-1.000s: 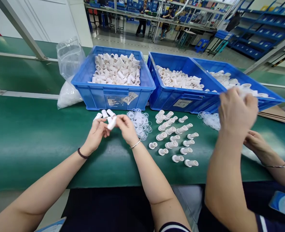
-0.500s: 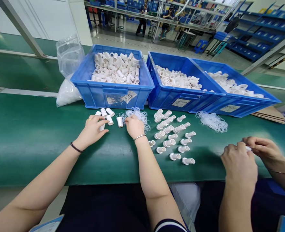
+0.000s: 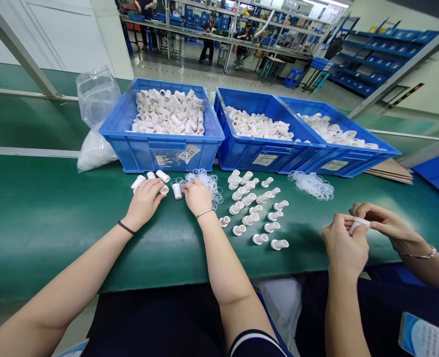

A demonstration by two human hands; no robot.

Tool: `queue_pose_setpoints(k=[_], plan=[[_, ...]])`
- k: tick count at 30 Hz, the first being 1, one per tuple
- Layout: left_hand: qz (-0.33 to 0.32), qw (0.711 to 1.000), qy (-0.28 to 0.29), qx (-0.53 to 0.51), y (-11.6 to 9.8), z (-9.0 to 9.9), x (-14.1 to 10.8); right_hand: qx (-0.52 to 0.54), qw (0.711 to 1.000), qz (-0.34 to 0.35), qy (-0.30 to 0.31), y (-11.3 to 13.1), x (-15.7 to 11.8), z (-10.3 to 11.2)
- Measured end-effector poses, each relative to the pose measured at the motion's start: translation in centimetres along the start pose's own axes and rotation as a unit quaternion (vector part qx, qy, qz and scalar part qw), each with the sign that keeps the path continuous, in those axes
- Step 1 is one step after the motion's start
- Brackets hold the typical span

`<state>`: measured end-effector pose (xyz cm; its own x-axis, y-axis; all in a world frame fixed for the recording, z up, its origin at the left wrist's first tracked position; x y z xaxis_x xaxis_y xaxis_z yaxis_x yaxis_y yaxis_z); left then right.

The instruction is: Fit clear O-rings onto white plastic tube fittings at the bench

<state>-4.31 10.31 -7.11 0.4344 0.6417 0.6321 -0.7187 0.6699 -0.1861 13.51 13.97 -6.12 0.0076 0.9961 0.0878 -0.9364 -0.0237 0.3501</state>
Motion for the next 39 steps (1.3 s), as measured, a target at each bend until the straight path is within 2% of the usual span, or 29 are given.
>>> queue_pose_setpoints(k=[3, 5, 8, 10, 13, 18, 24, 26, 29, 31, 33, 35, 37, 39], plan=[[0.045, 0.986, -0.085, -0.135, -0.7, 0.9, -0.4, 0.08, 0.994, 0.002, -0.069, 0.0, 0.0, 0.6], [0.108, 0.965, -0.09, -0.219, -1.0, 1.0, -0.9, 0.155, 0.983, 0.017, -0.099, 0.2, -0.2, 1.0], [0.191, 0.931, -0.061, -0.306, -1.1, 0.5, -1.3, 0.282, 0.955, 0.058, -0.075, 1.0, -0.6, 1.2], [0.208, 0.925, -0.048, -0.314, -1.1, 0.5, -1.3, 0.336, 0.937, 0.092, -0.032, 1.8, -1.1, 1.1], [0.202, 0.935, -0.04, -0.29, -1.1, 0.8, -1.1, 0.343, 0.93, 0.135, 0.008, 3.0, -1.9, 0.9], [0.191, 0.949, -0.014, -0.251, -1.5, 1.0, -1.0, 0.294, 0.941, 0.169, 0.007, 3.6, -2.5, 0.6], [0.112, 0.976, 0.097, -0.159, -2.1, 1.3, -0.9, 0.249, 0.949, 0.193, 0.021, 3.4, -2.3, 0.6], [0.078, 0.981, 0.116, -0.135, -2.2, 1.5, -0.9, 0.255, 0.948, 0.188, 0.039, 3.2, -2.0, 0.4], [0.045, 0.983, 0.089, -0.155, -2.4, 1.8, -0.9, 0.329, 0.928, 0.144, 0.098, 2.8, -1.4, -0.1], [0.044, 0.977, 0.044, -0.202, -2.6, 2.0, -0.9, 0.407, 0.892, 0.094, 0.175, 2.6, -1.2, -0.6], [0.071, 0.965, -0.006, -0.253, -2.7, 2.0, -1.0, 0.48, 0.839, 0.043, 0.252, 2.7, -1.3, -0.9], [0.13, 0.938, -0.05, -0.317, -2.8, 1.7, -1.0, 0.539, 0.79, 0.004, 0.292, 2.9, -1.5, -1.1], [0.202, 0.884, -0.081, -0.414, -2.8, 1.0, -1.1, 0.573, 0.762, -0.015, 0.301, 3.2, -1.7, -1.1], [0.267, 0.806, -0.107, -0.517, -3.0, 0.4, -1.1, 0.583, 0.754, -0.013, 0.302, 3.4, -1.8, -1.1]])
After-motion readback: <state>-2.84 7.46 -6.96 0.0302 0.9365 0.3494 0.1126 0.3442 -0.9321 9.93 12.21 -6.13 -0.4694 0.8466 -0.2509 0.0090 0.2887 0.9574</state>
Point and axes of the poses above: each hand's wrist, its own x-axis towards the middle knuckle, its own z-axis out of the back of the hand, y = z × x, the point moved 3 cm from there along x, towards the middle knuckle, and after that the axes turned 14 degrees about -z, right-handed, at the moved point
